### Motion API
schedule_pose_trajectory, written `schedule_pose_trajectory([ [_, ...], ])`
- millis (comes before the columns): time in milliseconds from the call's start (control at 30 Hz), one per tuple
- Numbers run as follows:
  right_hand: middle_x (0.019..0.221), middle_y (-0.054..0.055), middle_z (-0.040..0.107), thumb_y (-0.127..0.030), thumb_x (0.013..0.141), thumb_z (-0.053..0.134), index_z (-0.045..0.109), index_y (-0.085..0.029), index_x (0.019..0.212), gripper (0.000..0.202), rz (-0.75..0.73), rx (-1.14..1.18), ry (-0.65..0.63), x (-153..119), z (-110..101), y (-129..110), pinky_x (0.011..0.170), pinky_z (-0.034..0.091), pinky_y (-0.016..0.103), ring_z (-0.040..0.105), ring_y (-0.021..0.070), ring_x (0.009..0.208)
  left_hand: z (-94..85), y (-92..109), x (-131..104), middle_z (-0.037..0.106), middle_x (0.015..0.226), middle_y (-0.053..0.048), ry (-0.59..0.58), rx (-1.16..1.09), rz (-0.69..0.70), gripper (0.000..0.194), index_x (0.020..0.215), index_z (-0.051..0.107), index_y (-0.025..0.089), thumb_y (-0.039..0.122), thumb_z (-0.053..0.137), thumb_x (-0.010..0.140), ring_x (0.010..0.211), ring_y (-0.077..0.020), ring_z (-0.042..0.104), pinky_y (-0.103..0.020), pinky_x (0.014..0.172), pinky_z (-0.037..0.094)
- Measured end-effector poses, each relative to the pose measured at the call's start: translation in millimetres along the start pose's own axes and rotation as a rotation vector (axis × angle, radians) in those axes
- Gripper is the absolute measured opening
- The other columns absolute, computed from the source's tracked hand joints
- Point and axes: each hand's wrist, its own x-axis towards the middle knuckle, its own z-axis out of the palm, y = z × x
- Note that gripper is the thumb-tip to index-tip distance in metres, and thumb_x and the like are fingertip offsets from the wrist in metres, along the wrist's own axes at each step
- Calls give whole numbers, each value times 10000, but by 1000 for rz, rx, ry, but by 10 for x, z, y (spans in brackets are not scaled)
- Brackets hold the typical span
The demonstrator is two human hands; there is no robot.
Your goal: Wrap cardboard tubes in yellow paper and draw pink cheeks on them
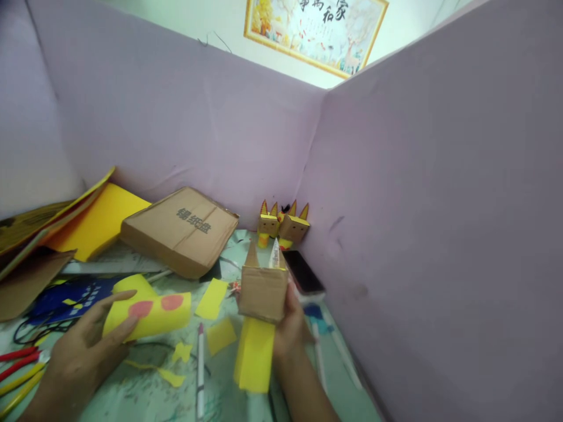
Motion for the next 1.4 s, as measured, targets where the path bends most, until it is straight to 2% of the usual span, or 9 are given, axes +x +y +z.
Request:
schedule_pose_trajectory([
  [167, 950, 74, 750, -608, 675, 619, 720, -170, 973, 540, 5, 41, -59, 19, -37, 33, 808, 509, 387, 692, 258, 836, -8, -28, 60, 621, 880, -9, 38, 161, 35, 577, 1019, 610, 230, 442, 790, 513, 706, -179, 588, -165, 421, 412],
  [333, 957, 41, 751, -455, 712, 673, 717, -217, 974, 356, -108, 17, 17, 0, -57, 155, 811, 518, 392, 693, 248, 856, -13, 7, 27, 602, 831, 4, -38, -68, -89, 552, 1040, 565, 223, 437, 762, 571, 589, -128, 547, -191, 459, 458],
  [467, 916, 44, 754, -341, 650, 748, 728, -201, 925, 309, -208, -105, -4, -65, -11, 273, 786, 534, 351, 692, 253, 842, 11, 92, -145, 585, 753, 26, -91, -127, 3, 503, 1017, 547, 224, 386, 759, 591, 537, -111, 528, -187, 425, 447],
  [567, 959, 58, 742, -346, 639, 757, 723, -221, 917, 306, -209, -177, -50, -113, -7, 322, 831, 518, 408, 679, 292, 897, 49, 128, -256, 580, 697, 29, -94, -109, 73, 454, 995, 531, 210, 377, 733, 624, 497, -107, 514, -198, 414, 442],
  [767, 959, 55, 739, -362, 642, 760, 687, -266, 1019, 396, -212, -287, -61, -137, -111, 355, 893, 486, 462, 636, 322, 1007, 56, 110, -299, 564, 710, 22, -129, -58, 87, 419, 970, 496, 209, 398, 700, 657, 533, -119, 507, -213, 424, 435],
  [967, 1093, 68, 700, -382, 595, 798, 609, -295, 1163, 605, -229, -363, -7, -200, 6, 407, 905, 473, 482, 601, 338, 1067, 54, 87, -323, 541, 661, 35, -170, -37, 95, 407, 955, 495, 217, 425, 681, 658, 530, -123, 488, -229, 472, 404],
  [1100, 1098, 90, 697, -444, 590, 787, 532, -279, 1263, 739, -241, -466, 11, -226, 24, 454, 896, 475, 480, 584, 346, 1093, 37, 49, -319, 554, 650, 27, -228, 110, 120, 407, 1002, 468, 233, 460, 633, 706, 543, -157, 516, -250, 492, 410],
  [1233, 1092, 109, 695, -442, 626, 758, 524, -243, 1269, 713, -303, -553, -11, -213, -116, 488, 898, 464, 488, 575, 351, 1103, 17, 14, -325, 525, 698, 36, -326, 130, 129, 399, 1053, 392, 238, 451, 579, 771, 576, -143, 515, -243, 523, 424],
  [1400, 1064, 114, 701, -427, 612, 759, 542, -224, 1238, 693, -344, -641, -27, -195, -310, 469, 884, 465, 489, 590, 358, 1070, 23, -15, -350, 502, 730, 38, -350, 127, 184, 375, 1063, 363, 227, 411, 559, 800, 599, -129, 486, -239, 540, 398],
])
